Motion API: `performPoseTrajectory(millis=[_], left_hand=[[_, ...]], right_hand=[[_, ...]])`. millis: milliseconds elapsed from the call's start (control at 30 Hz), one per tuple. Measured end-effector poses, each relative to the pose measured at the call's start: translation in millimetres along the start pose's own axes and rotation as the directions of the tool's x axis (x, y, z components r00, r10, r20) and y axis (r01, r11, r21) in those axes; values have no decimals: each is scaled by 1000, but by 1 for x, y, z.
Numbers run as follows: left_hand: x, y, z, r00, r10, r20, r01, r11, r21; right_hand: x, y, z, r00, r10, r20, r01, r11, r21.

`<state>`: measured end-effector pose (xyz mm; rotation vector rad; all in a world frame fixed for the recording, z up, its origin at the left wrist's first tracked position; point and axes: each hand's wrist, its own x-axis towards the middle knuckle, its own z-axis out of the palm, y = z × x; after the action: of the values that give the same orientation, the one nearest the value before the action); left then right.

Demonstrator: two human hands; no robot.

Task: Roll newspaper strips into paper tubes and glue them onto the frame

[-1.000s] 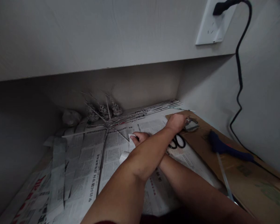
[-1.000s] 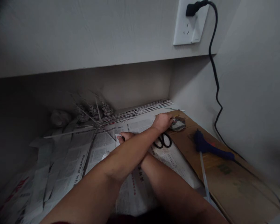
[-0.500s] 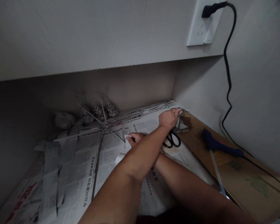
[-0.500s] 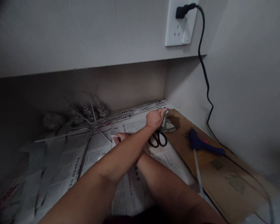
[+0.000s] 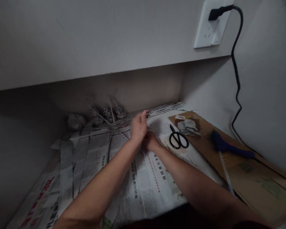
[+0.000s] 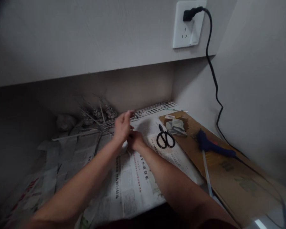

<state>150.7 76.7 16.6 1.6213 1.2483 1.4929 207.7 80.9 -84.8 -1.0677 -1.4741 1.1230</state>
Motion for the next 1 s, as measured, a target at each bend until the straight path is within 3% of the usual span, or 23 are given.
performPoseTrajectory(millis=[100, 233, 400, 500, 567, 633, 700, 767, 833, 900, 1000], left_hand=[[-18, -19, -49, 982, -141, -129, 132, 988, -78], [-53, -37, -89, 889, -456, 49, 454, 862, -227], [-77, -54, -147, 838, -541, 65, 528, 778, -341], [-84, -62, -192, 843, -533, 69, 509, 750, -423], [-91, -66, -223, 823, -556, 116, 551, 731, -402], [-101, -67, -254, 748, -656, 103, 650, 690, -319], [-111, -66, -283, 722, -689, 66, 682, 692, -238], [-118, -63, -309, 692, -721, -41, 712, 691, -129], [-120, -57, -325, 682, -717, -142, 725, 689, 4], [-118, -50, -326, 701, -690, -180, 713, 690, 128], [-105, -37, -294, 793, -601, -99, 609, 787, 97]], right_hand=[[-2, -5, -3, 997, -55, -46, 54, 998, -16], [-5, -9, -5, 993, -77, -88, 76, 997, -12], [-6, -8, -6, 991, -88, -104, 87, 996, -13], [-7, -8, -6, 989, -96, -114, 95, 995, -13], [-7, -8, -6, 988, -95, -124, 94, 995, -10], [-7, -8, -6, 987, -92, -129, 92, 996, -5], [-6, -6, -6, 988, -88, -128, 90, 996, 3], [-4, -5, -6, 988, -85, -127, 87, 996, 11], [-3, -3, -6, 989, -78, -123, 81, 996, 20], [-3, -3, -6, 991, -68, -114, 72, 997, 29], [-6, -7, -5, 994, -46, -95, 50, 998, 45]])
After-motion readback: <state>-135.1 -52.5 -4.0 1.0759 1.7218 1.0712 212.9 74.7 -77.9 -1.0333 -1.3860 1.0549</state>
